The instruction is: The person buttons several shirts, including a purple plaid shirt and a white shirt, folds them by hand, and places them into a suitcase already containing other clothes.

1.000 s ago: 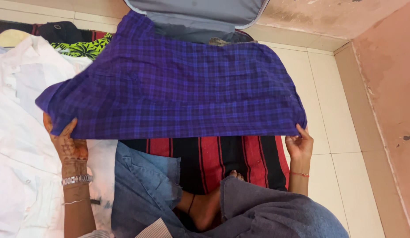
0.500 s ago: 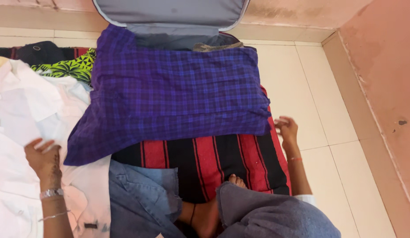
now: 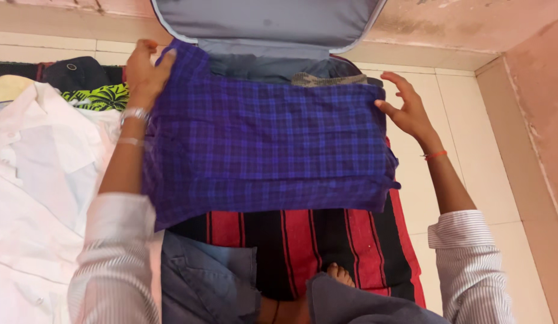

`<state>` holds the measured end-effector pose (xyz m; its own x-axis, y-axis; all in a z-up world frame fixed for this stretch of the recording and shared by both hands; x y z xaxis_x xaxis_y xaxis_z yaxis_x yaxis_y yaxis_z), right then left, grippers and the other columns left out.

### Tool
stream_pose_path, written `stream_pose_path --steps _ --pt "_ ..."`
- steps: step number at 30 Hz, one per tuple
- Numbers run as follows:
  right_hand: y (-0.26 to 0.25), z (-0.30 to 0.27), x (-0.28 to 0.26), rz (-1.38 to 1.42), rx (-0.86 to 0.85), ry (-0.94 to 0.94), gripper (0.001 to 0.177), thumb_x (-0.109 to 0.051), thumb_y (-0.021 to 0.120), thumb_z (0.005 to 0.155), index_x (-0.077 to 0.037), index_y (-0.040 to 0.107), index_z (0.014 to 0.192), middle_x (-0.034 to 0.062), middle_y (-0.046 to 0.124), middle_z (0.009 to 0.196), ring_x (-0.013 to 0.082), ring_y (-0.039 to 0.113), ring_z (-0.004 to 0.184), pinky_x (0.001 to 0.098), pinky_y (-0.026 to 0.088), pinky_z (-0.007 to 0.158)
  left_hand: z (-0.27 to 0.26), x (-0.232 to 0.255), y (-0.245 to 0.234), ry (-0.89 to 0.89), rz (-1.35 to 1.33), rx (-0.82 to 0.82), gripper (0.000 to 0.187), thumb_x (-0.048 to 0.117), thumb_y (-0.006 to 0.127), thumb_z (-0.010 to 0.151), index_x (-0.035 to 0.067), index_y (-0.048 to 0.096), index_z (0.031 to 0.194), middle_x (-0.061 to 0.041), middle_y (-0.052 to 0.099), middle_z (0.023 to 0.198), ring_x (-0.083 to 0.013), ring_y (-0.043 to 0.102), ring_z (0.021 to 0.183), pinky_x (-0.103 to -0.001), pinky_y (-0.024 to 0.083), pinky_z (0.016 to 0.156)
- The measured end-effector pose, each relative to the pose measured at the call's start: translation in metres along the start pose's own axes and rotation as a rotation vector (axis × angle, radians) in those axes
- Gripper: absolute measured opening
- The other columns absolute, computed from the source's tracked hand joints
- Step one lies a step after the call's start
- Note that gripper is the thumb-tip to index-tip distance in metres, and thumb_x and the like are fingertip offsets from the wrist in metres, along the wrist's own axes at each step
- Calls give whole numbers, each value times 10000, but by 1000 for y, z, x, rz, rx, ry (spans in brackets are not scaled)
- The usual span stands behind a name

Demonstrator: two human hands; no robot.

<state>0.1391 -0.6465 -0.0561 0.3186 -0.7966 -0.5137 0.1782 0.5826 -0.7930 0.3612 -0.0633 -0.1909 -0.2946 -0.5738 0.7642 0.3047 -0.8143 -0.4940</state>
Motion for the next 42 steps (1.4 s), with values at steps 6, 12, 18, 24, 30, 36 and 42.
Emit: stream_pose_path --steps 6,12,18,24,30,36,42 --pt "32 16 15 -57 -131 119 669 -215 825 861 -101 543 1457 155 671 1245 296 655 1120 383 521 903 24 -29 38 -223 125 -211 687 516 865 840 12 611 1230 -247 664 1191 -401 619 1131 -462 469 969" --pt "28 12 30 -179 -58 62 414 -294 914 824 -40 731 1095 128 717 934 248 681 793 348 537 736 28 -59 20 -75 58 -132 604 458 931 776 7 706 1109 -223 726 1110 -345 691 1050 -417 531 923" --pt "0 10 0 -391 84 -12 265 -222 905 872 -39 774 1013 105 608 741 244 533 595 384 409 593 35 5 -43 -93 112 -442 454 386 911 821 55 751 1087 -170 727 954 -288 694 885 -415 556 821" --pt "-11 -51 -22 -405 310 -68 188 15 817 894 -93 783 1043 47 500 713 206 480 668 376 350 751 -38 70 -144 315 178 -45 407 369 941 941 33 734 1039 -103 624 852 -264 546 795 -414 405 745" --pt "11 -110 -20 -149 237 -2 390 94 680 777 -92 764 1109 28 503 737 170 503 695 335 380 726 -207 86 -184 339 464 -310 237 323 880 773 199 761 937 -7 633 934 -251 580 974 -432 367 887" --pt "6 -121 -25 -94 235 12 443 95 661 763 -103 777 1142 64 558 781 201 544 721 330 446 681 -239 102 -199 293 437 -297 259 346 878 726 243 793 947 -40 628 1046 -299 556 1072 -455 353 923" --pt "19 -153 -3 -322 144 16 482 29 686 677 -73 725 1147 78 663 935 231 618 814 375 475 704 -224 123 -174 195 204 -280 266 389 768 976 170 727 1121 -60 675 1177 -277 600 1098 -443 460 961"
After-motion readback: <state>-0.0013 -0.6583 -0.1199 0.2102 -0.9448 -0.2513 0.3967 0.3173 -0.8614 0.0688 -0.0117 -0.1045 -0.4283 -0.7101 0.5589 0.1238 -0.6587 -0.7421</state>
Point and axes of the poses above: each hand's wrist, its own z-axis towards the middle knuckle, its own y-axis out of the palm, x = y × z, the point moved 2 cm from there along z, towards the middle knuckle
